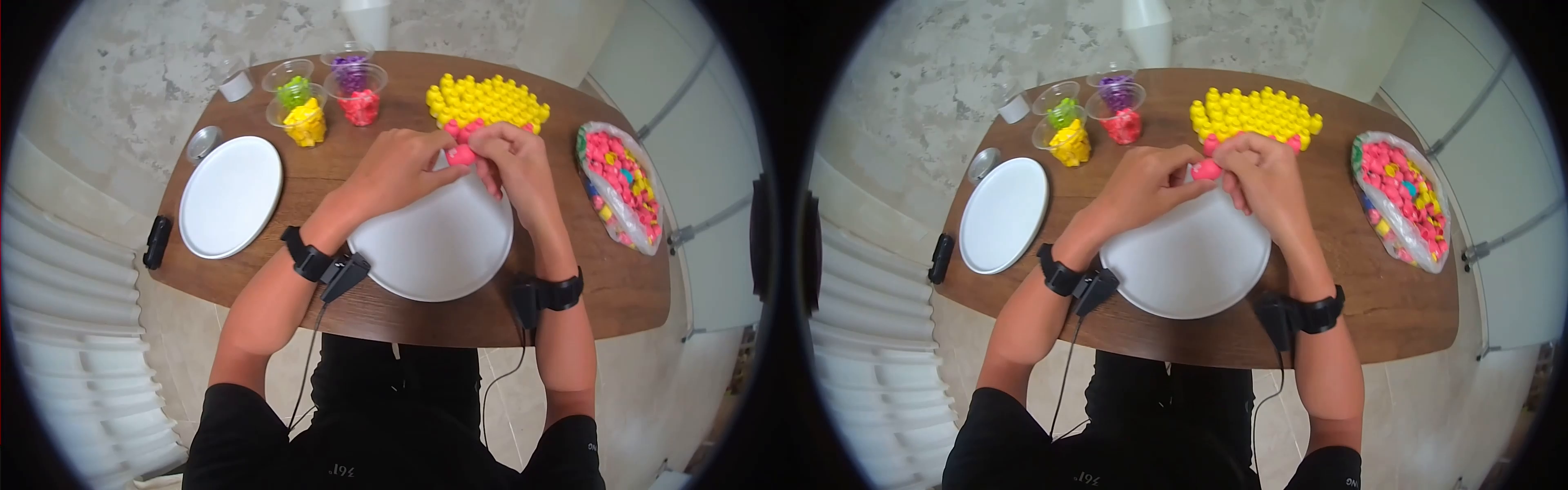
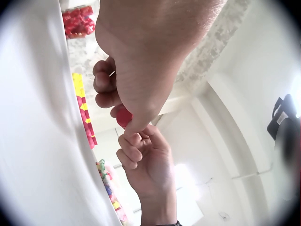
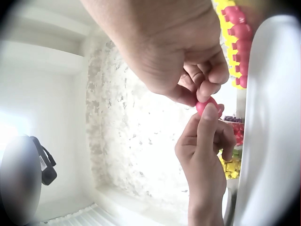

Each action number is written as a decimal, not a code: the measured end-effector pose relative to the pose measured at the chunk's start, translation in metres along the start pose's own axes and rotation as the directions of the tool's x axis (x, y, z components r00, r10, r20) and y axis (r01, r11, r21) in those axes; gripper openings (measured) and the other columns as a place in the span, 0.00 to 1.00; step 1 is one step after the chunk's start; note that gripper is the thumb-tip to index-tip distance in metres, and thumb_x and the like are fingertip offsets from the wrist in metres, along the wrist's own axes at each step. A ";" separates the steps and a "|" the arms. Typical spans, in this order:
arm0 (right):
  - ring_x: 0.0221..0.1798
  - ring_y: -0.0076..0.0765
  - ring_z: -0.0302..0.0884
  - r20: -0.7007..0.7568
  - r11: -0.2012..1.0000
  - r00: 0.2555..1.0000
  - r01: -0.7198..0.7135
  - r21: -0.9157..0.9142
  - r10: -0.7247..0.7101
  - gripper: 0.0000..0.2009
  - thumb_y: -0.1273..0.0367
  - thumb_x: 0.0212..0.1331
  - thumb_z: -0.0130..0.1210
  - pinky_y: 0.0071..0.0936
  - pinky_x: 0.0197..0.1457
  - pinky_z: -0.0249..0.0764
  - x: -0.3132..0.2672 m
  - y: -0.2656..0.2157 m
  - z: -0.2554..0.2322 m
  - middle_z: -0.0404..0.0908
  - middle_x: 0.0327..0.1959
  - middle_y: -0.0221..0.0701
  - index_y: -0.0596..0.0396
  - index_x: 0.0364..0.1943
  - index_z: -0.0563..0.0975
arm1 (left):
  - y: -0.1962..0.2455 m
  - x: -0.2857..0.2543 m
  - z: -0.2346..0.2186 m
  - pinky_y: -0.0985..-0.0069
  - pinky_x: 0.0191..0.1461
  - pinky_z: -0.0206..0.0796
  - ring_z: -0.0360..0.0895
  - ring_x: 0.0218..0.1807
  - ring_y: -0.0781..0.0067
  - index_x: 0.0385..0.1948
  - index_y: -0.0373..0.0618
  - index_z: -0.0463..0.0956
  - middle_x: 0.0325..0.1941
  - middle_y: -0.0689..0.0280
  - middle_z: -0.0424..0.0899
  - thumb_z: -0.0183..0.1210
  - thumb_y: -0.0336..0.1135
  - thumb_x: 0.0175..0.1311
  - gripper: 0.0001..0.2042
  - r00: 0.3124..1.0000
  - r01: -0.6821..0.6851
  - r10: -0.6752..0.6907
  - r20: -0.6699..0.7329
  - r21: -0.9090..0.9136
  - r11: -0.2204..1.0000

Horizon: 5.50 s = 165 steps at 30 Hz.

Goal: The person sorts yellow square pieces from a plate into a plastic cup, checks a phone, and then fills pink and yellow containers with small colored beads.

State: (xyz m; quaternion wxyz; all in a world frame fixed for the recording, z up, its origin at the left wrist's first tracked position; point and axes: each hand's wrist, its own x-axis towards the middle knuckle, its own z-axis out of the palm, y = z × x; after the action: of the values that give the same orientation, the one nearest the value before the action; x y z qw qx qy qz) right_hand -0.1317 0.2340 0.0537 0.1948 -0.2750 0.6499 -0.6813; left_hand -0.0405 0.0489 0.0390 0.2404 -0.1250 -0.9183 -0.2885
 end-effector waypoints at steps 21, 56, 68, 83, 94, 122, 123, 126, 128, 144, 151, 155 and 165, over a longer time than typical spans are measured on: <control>0.26 0.57 0.74 0.069 0.867 0.997 0.057 -0.495 -0.026 0.24 0.56 0.70 0.56 0.47 0.35 0.69 -0.011 0.013 0.004 0.77 0.23 0.52 0.67 0.24 0.76 | -0.003 -0.019 -0.003 0.73 0.26 0.61 0.67 0.18 0.77 0.37 0.37 0.86 0.15 0.66 0.73 0.74 0.34 0.61 0.11 0.974 0.214 -0.196 0.112 -0.173 0.962; 0.28 0.50 0.78 0.330 0.775 0.942 0.163 -0.610 0.062 0.14 0.60 0.68 0.54 0.44 0.36 0.72 -0.019 0.015 0.002 0.81 0.25 0.45 0.54 0.35 0.86 | 0.001 -0.027 0.003 0.78 0.25 0.56 0.64 0.19 0.83 0.40 0.43 0.90 0.15 0.74 0.69 0.76 0.33 0.57 0.11 0.910 0.332 -0.243 0.337 -0.239 0.912; 0.29 0.47 0.76 0.380 0.700 0.851 0.020 -0.714 0.364 0.22 0.55 0.64 0.60 0.41 0.37 0.72 -0.027 -0.005 -0.011 0.79 0.25 0.46 0.66 0.30 0.84 | 0.016 -0.034 0.006 0.73 0.28 0.62 0.73 0.23 0.73 0.36 0.42 0.88 0.23 0.67 0.77 0.77 0.32 0.51 0.12 0.934 0.005 0.038 0.354 -0.121 0.993; 0.27 0.41 0.76 0.409 0.633 0.836 0.100 -0.768 0.365 0.21 0.56 0.58 0.62 0.38 0.34 0.70 -0.046 -0.024 -0.033 0.77 0.21 0.43 0.65 0.25 0.83 | 0.042 -0.037 0.007 0.70 0.30 0.68 0.75 0.24 0.65 0.43 0.42 0.88 0.27 0.65 0.81 0.75 0.27 0.50 0.16 0.870 -0.078 0.129 0.476 -0.126 0.989; 0.21 0.37 0.69 0.360 0.722 0.899 0.074 -0.688 0.250 0.16 0.63 0.56 0.57 0.34 0.30 0.67 -0.028 -0.002 -0.039 0.74 0.18 0.41 0.64 0.25 0.84 | 0.051 -0.038 0.008 0.64 0.33 0.70 0.78 0.28 0.57 0.39 0.41 0.83 0.26 0.60 0.79 0.73 0.30 0.54 0.12 0.876 -0.103 0.130 0.464 -0.083 0.991; 0.22 0.37 0.72 0.430 0.769 0.896 0.351 -0.533 -0.110 0.14 0.64 0.61 0.58 0.36 0.31 0.67 -0.019 0.009 -0.037 0.75 0.19 0.39 0.63 0.26 0.81 | 0.025 -0.032 0.002 0.79 0.28 0.60 0.68 0.24 0.83 0.43 0.43 0.89 0.22 0.71 0.75 0.74 0.24 0.53 0.14 0.950 0.185 -0.116 0.290 -0.224 0.957; 0.19 0.29 0.69 0.402 0.842 0.915 0.244 -0.481 -0.036 0.15 0.64 0.62 0.58 0.32 0.27 0.65 -0.020 0.002 -0.037 0.72 0.16 0.34 0.62 0.24 0.81 | 0.022 -0.032 0.002 0.79 0.28 0.60 0.68 0.24 0.83 0.43 0.43 0.89 0.22 0.71 0.75 0.74 0.24 0.53 0.14 0.952 0.184 -0.118 0.282 -0.219 0.958; 0.17 0.18 0.64 0.459 0.923 0.889 0.187 -0.337 -0.013 0.17 0.63 0.67 0.57 0.25 0.24 0.60 -0.017 0.002 -0.038 0.68 0.13 0.25 0.58 0.21 0.80 | 0.017 -0.031 0.005 0.80 0.28 0.59 0.68 0.24 0.86 0.46 0.43 0.89 0.23 0.73 0.76 0.75 0.25 0.55 0.15 0.954 0.236 -0.171 0.246 -0.266 0.935; 0.17 0.18 0.64 0.425 0.940 0.898 0.043 -0.339 0.112 0.18 0.62 0.68 0.56 0.24 0.24 0.60 -0.018 0.001 -0.032 0.68 0.14 0.24 0.57 0.20 0.79 | 0.017 -0.031 0.006 0.80 0.28 0.59 0.67 0.24 0.86 0.48 0.42 0.89 0.23 0.73 0.77 0.74 0.25 0.57 0.15 0.962 0.239 -0.182 0.205 -0.303 0.923; 0.29 0.38 0.75 0.322 0.928 0.943 0.192 -0.319 -0.085 0.16 0.61 0.68 0.54 0.37 0.32 0.69 -0.020 0.017 -0.009 0.77 0.26 0.38 0.62 0.32 0.81 | 0.010 -0.034 0.005 0.81 0.31 0.63 0.69 0.27 0.84 0.49 0.39 0.87 0.25 0.72 0.75 0.72 0.25 0.60 0.14 0.964 0.257 -0.223 0.145 -0.282 0.924; 0.33 0.53 0.81 0.148 0.848 0.988 0.123 -0.516 -0.053 0.16 0.59 0.60 0.61 0.45 0.38 0.75 -0.028 0.005 -0.003 0.81 0.27 0.46 0.62 0.30 0.78 | 0.005 -0.033 0.010 0.81 0.30 0.64 0.70 0.26 0.85 0.45 0.39 0.88 0.24 0.73 0.78 0.73 0.25 0.58 0.13 0.961 0.273 -0.248 0.123 -0.269 0.924; 0.31 0.51 0.83 0.086 0.923 0.986 0.165 -0.346 -0.144 0.17 0.60 0.53 0.68 0.43 0.37 0.76 -0.028 0.011 0.007 0.82 0.25 0.46 0.62 0.28 0.79 | 0.006 -0.034 0.014 0.82 0.29 0.63 0.70 0.25 0.87 0.45 0.38 0.88 0.23 0.73 0.78 0.74 0.26 0.57 0.13 0.966 0.254 -0.257 0.035 -0.324 0.911; 0.41 0.50 0.88 -0.271 0.507 0.962 -0.214 -0.835 -0.040 0.14 0.61 0.46 0.73 0.44 0.44 0.80 0.002 0.022 -0.072 0.88 0.34 0.43 0.53 0.34 0.85 | 0.003 -0.029 0.001 0.78 0.30 0.61 0.67 0.25 0.83 0.49 0.45 0.87 0.27 0.73 0.73 0.74 0.32 0.58 0.16 0.952 0.235 -0.193 0.236 -0.165 0.958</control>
State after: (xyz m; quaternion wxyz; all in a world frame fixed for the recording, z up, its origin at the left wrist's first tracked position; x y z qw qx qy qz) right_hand -0.1805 0.2866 0.0322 -0.0174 -0.2118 0.9334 -0.2892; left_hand -0.0151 0.0492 0.0246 0.0927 -0.0777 -0.9152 -0.3844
